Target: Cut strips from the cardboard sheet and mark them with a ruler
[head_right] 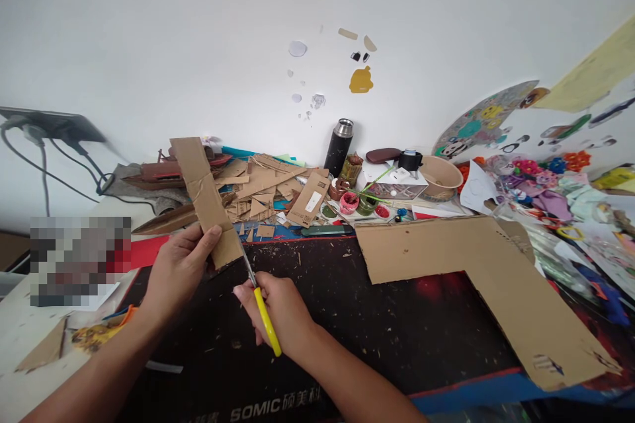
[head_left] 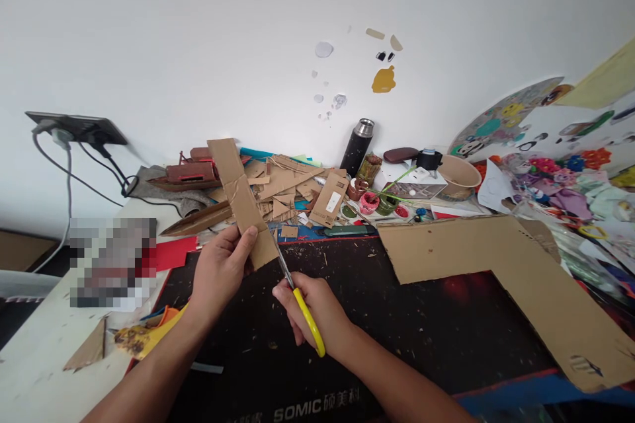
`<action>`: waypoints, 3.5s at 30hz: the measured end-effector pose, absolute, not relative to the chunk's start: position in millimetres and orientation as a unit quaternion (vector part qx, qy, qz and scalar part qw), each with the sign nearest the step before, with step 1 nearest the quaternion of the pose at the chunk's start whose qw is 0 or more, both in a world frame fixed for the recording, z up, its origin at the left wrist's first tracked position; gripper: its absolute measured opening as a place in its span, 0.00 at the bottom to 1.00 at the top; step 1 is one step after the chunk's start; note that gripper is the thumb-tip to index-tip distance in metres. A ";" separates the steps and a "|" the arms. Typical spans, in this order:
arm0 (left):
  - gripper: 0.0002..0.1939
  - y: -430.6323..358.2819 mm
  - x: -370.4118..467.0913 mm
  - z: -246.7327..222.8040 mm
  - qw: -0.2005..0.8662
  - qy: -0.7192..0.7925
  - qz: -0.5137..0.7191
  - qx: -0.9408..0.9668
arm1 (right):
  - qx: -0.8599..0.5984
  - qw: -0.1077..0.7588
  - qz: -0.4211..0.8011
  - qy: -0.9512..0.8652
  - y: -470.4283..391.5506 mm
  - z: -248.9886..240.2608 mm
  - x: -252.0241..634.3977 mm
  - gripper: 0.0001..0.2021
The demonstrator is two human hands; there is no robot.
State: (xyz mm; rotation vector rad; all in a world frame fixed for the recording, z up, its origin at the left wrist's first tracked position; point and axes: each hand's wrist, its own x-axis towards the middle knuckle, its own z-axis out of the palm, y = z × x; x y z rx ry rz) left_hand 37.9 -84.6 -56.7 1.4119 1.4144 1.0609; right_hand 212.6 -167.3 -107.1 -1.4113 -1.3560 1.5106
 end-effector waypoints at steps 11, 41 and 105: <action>0.28 -87.1 38.4 -68.8 0.437 0.566 0.434 0.548 | -0.571 0.303 0.564 -0.513 -168.5 -115.0 211.8 0.21; 0.34 -91.2 44.8 -66.0 0.515 0.541 0.419 0.516 | -0.481 0.386 0.653 -0.439 -161.2 -115.6 230.6 0.40; 0.31 -101.0 53.3 -84.2 0.565 0.497 0.439 0.490 | -0.544 0.320 0.599 -0.493 -171.1 -115.1 243.3 0.27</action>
